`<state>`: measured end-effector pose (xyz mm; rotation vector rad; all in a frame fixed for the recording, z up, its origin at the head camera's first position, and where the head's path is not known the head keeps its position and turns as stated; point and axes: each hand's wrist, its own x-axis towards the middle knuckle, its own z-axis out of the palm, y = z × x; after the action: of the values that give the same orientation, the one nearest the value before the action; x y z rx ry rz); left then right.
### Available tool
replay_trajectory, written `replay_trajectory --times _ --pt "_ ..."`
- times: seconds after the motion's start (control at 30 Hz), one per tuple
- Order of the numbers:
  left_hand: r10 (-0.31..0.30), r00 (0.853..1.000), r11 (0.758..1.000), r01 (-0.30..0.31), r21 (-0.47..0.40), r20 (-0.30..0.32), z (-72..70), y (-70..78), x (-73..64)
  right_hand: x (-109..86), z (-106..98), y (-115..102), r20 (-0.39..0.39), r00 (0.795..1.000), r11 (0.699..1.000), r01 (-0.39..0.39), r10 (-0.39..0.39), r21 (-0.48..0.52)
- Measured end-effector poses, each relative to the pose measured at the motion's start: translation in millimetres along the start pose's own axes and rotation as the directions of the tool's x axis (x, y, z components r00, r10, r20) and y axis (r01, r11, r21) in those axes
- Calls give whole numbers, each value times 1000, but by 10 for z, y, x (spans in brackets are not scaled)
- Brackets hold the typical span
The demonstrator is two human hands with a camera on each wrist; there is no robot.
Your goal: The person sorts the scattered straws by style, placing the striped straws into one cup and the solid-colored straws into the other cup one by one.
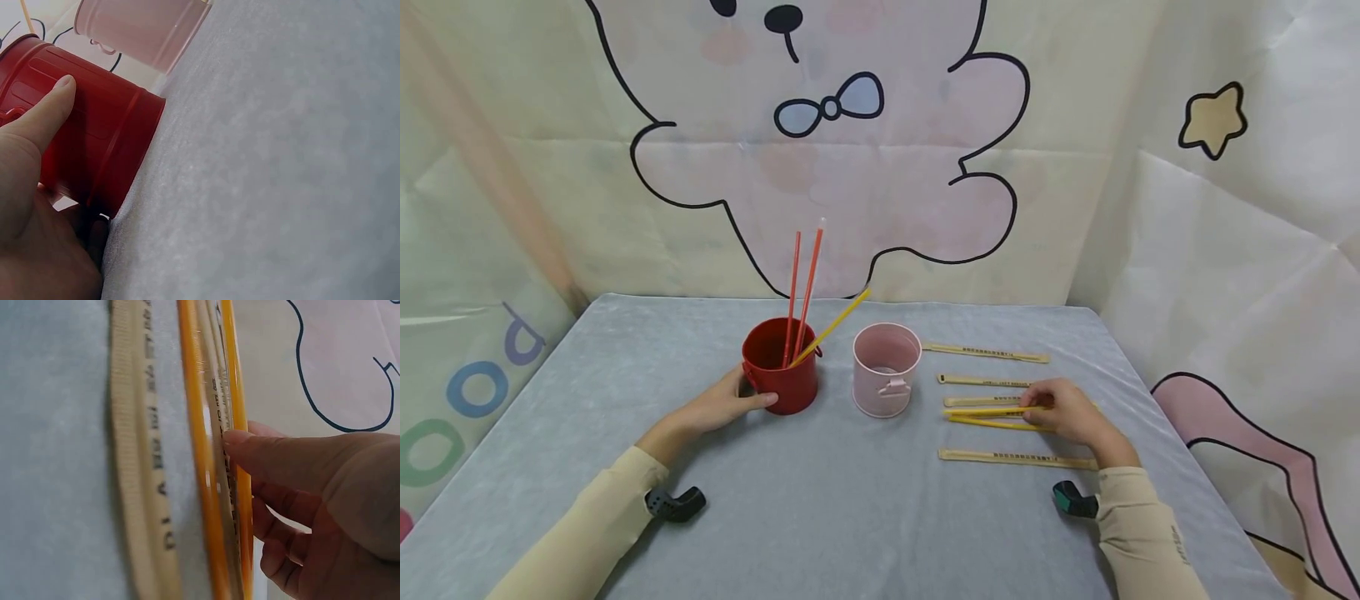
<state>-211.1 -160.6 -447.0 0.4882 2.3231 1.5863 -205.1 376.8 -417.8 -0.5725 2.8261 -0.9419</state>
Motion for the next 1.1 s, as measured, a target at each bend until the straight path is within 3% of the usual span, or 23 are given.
replay_trajectory --times 0.5,0.73,0.9,1.1 --pt "4 1000 1000 -4 -13 -4 4 11 -8 -70 -177 -262 -112 993 996 32 -41 -77" --pt "15 1000 1000 -15 -12 -3 -12 -6 19 -14 -233 -531 -213 970 992 106 -118 -71" --pt "6 1000 1000 -6 -13 -5 -20 -7 17 48 -279 -726 -271 949 987 161 -162 -24" --pt "-2 1000 1000 2 -13 0 -17 -17 1 51 -272 -977 -282 940 965 233 -193 118"
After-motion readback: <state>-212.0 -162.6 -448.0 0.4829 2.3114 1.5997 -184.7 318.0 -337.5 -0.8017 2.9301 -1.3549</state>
